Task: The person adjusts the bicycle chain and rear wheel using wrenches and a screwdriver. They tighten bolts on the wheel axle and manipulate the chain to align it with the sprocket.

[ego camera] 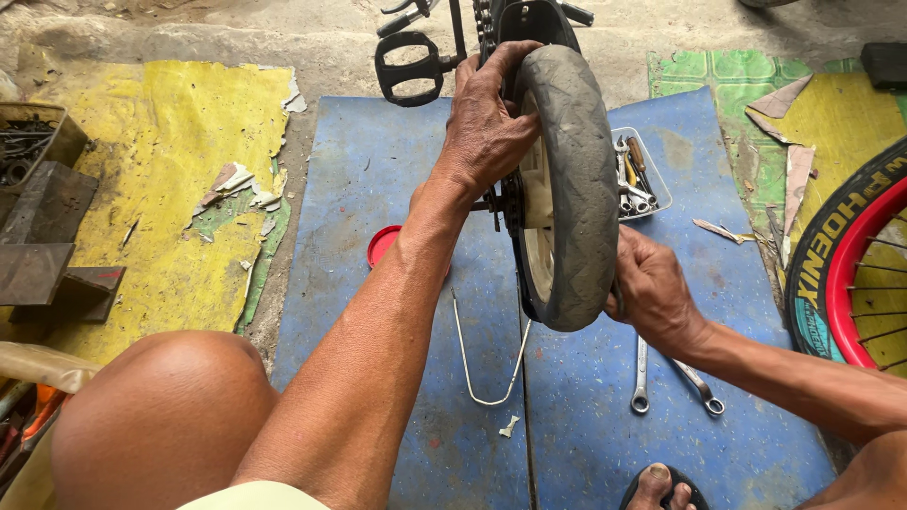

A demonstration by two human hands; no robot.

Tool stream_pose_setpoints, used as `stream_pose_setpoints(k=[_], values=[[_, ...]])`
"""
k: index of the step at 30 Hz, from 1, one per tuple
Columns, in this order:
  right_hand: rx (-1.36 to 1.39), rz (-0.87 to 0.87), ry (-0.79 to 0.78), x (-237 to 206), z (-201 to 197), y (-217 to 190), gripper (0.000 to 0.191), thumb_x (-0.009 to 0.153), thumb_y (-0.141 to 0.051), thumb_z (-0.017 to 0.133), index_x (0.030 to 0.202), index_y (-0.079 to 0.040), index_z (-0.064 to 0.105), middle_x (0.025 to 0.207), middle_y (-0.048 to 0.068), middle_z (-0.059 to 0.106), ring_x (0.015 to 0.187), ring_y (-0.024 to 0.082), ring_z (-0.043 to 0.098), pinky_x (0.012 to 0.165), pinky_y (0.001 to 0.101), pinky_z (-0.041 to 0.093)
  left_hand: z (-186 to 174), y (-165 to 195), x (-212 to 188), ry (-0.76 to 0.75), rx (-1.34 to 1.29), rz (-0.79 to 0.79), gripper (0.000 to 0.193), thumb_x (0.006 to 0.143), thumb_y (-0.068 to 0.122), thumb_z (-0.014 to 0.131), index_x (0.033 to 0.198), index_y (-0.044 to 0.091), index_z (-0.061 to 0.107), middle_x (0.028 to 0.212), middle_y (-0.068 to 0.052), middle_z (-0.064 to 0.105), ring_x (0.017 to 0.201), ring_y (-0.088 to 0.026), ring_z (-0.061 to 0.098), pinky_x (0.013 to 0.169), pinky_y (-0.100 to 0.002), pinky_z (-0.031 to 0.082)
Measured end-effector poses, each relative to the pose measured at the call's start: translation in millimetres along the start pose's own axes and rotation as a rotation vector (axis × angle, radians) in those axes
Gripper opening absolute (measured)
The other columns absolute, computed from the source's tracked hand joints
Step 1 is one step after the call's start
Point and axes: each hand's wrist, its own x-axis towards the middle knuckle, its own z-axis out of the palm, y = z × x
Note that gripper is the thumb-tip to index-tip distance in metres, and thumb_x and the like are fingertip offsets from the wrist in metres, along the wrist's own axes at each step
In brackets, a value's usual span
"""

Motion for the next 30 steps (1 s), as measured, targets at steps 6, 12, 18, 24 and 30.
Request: stream_pose_setpoints(k=[6,12,18,24,30], values=[[-0.584,-0.613,0.026,42.1,-15.4,57.6,0.047,0.099,-0.028,0.062,0.13,0.004,0.048,0.079,0.009,0.071,0.066,0.023,0.073,0.06,0.0357,0.062,-2.0,-0.7,0.3,-0.006,-0.01,0.005,0.055,0.086,0.045,0.08,0.133,0.026,0.06,0.126,-0.016,0.048,0.12,-0.03,0.059,0.094,-0.038,0.062],[-0.59,-0.656,0.002,52.0,-25.4,79.5,0.043,0.1,-0.024,0.06,0.131,0.003,0.045,0.092,0.016,0.071,0.08,0.026,0.074,0.071,0.0366,0.065,-0.7,-4.1,-0.2,-0.001,-0.028,0.023,0.06,0.084,0.049,0.086,0.135,0.028,0.061,0.127,-0.014,0.052,0.124,-0.029,0.059,0.102,-0.043,0.057],[-0.372,-0.439,0.26,26.8,-9.2,55.2,0.028,0.113,-0.022,0.038,0.121,-0.001,0.054,0.095,0.007,0.066,0.086,0.018,0.064,0.072,0.0331,0.056,3.0,-10.1,-6.4,0.121,-0.187,0.241,0.101,0.08,0.048,0.093,0.154,0.027,0.028,0.144,-0.019,0.049,0.136,-0.035,0.052,0.109,-0.049,0.054],[0.293,-0.105,0.182,33.1,-22.6,7.0,0.032,0.105,-0.028,0.053,0.132,-0.011,0.052,0.06,-0.008,0.029,0.049,0.006,0.032,0.044,0.0254,0.032,-0.8,-33.9,-12.9,0.085,-0.683,-0.136,0.106,0.078,0.041,0.092,0.154,0.012,0.023,0.105,-0.013,0.075,0.108,-0.027,0.075,0.101,-0.04,0.052],[0.356,-0.049,0.044,44.4,-29.2,-11.9,0.04,0.103,-0.024,0.053,0.139,-0.009,0.056,0.062,-0.005,0.043,0.046,0.002,0.03,0.04,0.021,0.026,10.3,-55.5,8.0,0.171,-0.351,-0.013,0.057,0.101,0.045,0.053,0.136,0.0,0.056,0.083,0.004,0.067,0.063,-0.004,0.064,0.052,-0.024,0.056]])
